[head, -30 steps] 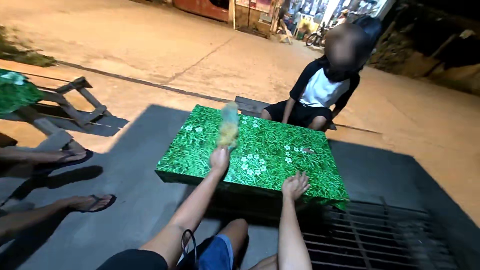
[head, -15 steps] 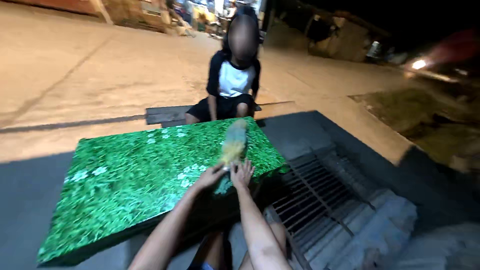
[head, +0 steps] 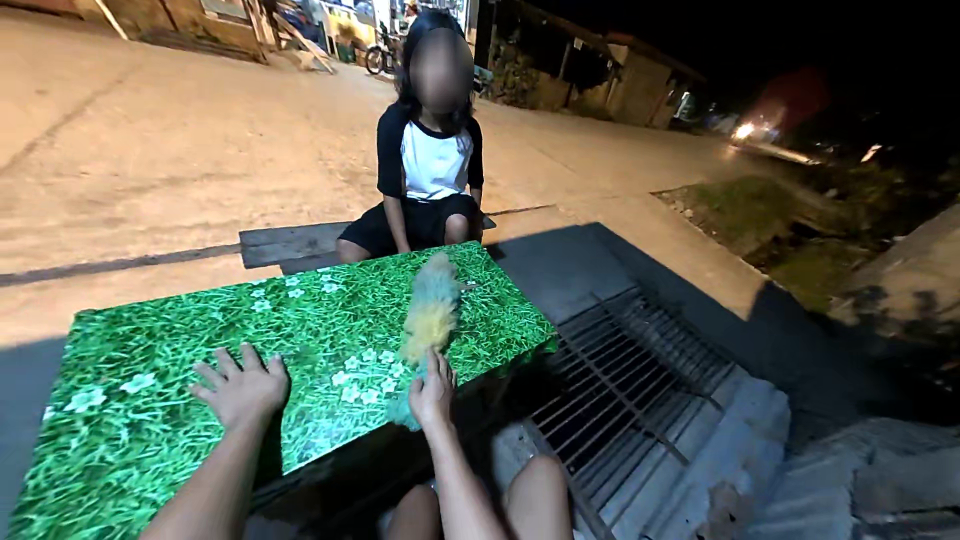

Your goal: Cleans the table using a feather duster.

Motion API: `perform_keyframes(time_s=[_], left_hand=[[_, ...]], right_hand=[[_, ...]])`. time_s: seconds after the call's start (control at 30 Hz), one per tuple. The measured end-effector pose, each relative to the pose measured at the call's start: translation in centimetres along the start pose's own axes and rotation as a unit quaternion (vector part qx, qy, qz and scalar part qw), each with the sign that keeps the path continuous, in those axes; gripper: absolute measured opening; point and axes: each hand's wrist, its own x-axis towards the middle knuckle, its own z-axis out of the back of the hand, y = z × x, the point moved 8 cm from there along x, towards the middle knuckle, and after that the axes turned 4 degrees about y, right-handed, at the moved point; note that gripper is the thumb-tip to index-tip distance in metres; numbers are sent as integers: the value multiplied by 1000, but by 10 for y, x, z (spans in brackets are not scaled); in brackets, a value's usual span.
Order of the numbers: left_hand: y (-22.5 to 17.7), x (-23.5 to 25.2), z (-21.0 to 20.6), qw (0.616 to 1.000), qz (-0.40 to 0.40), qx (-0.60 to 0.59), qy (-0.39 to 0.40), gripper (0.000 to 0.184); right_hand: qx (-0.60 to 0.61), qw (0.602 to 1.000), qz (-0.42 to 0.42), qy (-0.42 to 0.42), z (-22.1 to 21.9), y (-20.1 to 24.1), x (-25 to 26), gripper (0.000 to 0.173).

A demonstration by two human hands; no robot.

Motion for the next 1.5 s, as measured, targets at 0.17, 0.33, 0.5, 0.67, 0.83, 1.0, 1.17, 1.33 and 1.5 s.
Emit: perform_keyframes(time_s=[0.17,0.33,0.5,0.67,0.83,1.0,1.17,1.33,1.5], left_hand=[[1,5,-2,1000,5,7,4,68],[-4,-1,2,999,10,8,31,68],[0,2,-1,1000,16,-4,7,66],[3,6,-6,1000,18,-10,8,66],[4,8,-9,1000,12,-9,-2,67],[6,9,-10,1000,5,12,5,68],[14,18,-24,999,-5,10,-33,70],[7,8,-9,1000,2,23,-2,69],[7,10,-10,1000,0,13,-12,69]], right_hand=[[-69,987,100,104,-29,40,-58,64],[21,980,88,177,3,3,-94,58],[8,999,-16,37,117,-117,-71,49],[-87,971,-191,-111,206,-174,-63,49],[-106,977,-169,-77,154,-120,-63,55],[8,982,50,182,41,-32,-110,61],[128,957,141,218,58,-60,-105,60],[27,987,-98,-120,175,-168,-73,50],[-70,981,-109,-147,168,-142,-75,52]])
